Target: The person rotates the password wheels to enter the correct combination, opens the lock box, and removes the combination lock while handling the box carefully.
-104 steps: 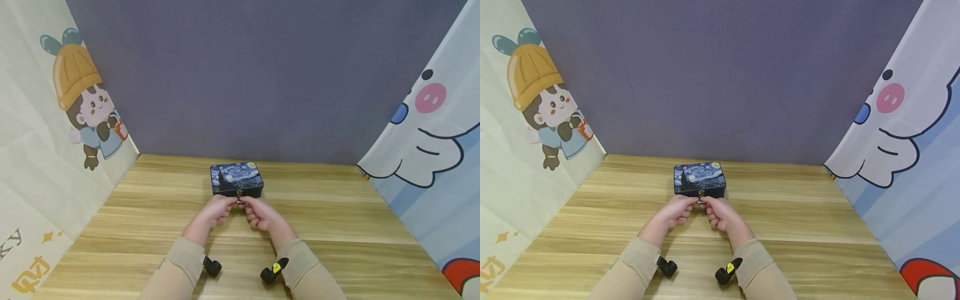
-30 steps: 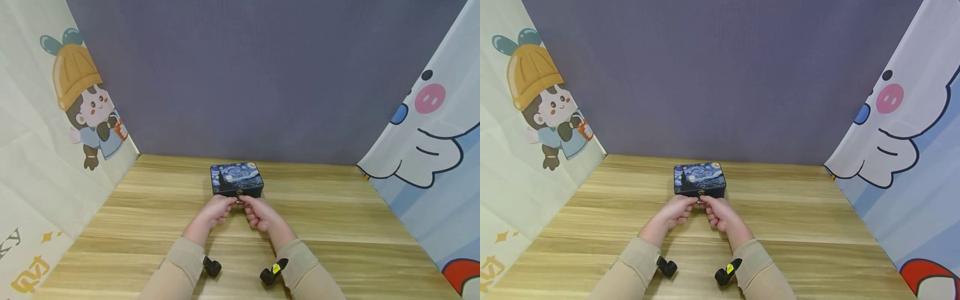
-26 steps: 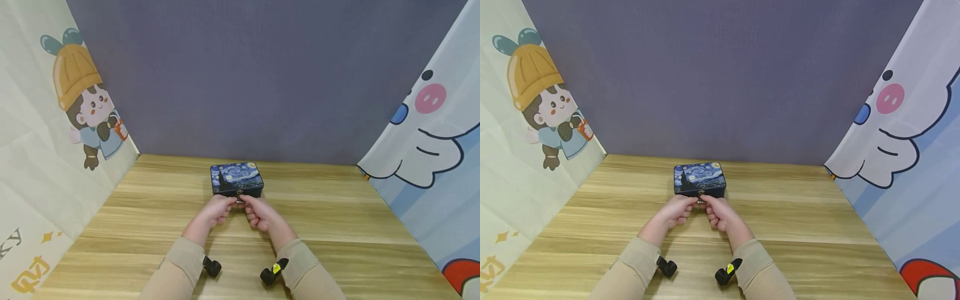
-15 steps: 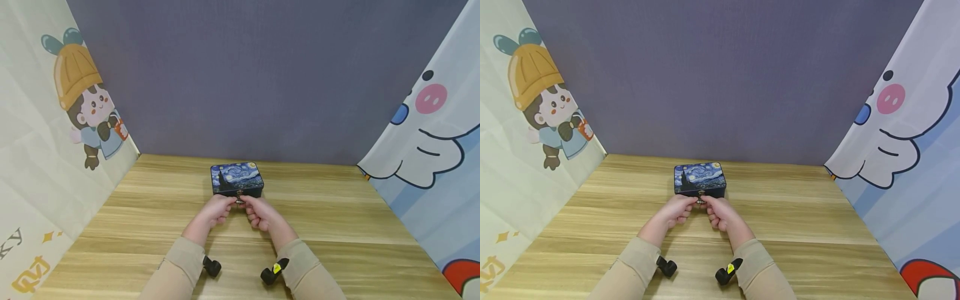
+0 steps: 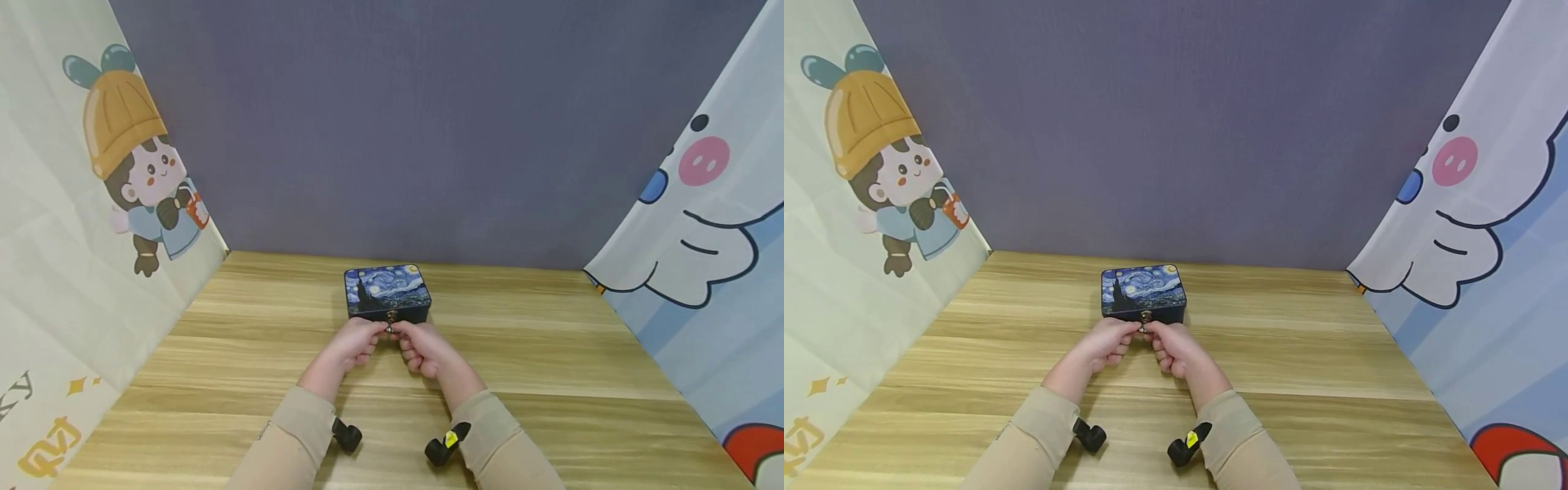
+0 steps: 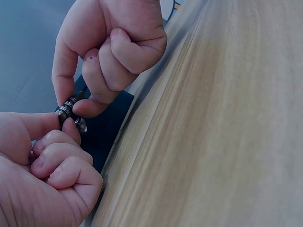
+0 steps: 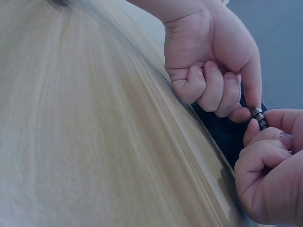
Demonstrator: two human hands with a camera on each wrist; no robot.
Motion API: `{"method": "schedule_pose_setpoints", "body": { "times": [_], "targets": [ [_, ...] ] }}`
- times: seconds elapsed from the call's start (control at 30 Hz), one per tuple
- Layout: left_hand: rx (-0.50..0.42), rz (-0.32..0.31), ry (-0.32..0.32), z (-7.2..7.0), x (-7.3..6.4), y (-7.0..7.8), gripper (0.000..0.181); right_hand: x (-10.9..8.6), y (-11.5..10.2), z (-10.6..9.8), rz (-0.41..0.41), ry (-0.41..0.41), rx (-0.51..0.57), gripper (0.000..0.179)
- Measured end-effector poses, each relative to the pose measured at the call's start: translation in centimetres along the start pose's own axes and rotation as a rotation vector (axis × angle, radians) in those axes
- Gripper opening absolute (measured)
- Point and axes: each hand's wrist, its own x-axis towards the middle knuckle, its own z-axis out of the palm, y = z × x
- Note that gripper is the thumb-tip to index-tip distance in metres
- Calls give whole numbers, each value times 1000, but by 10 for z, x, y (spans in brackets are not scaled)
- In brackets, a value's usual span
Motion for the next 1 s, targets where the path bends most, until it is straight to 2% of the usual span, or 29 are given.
{"method": "schedule_pose_setpoints", "body": {
  "times": [1.0],
  "targets": [
    [4,-15,17,3,-3,2,28,0,2,1,-15,4,13,25]
  ]
}}
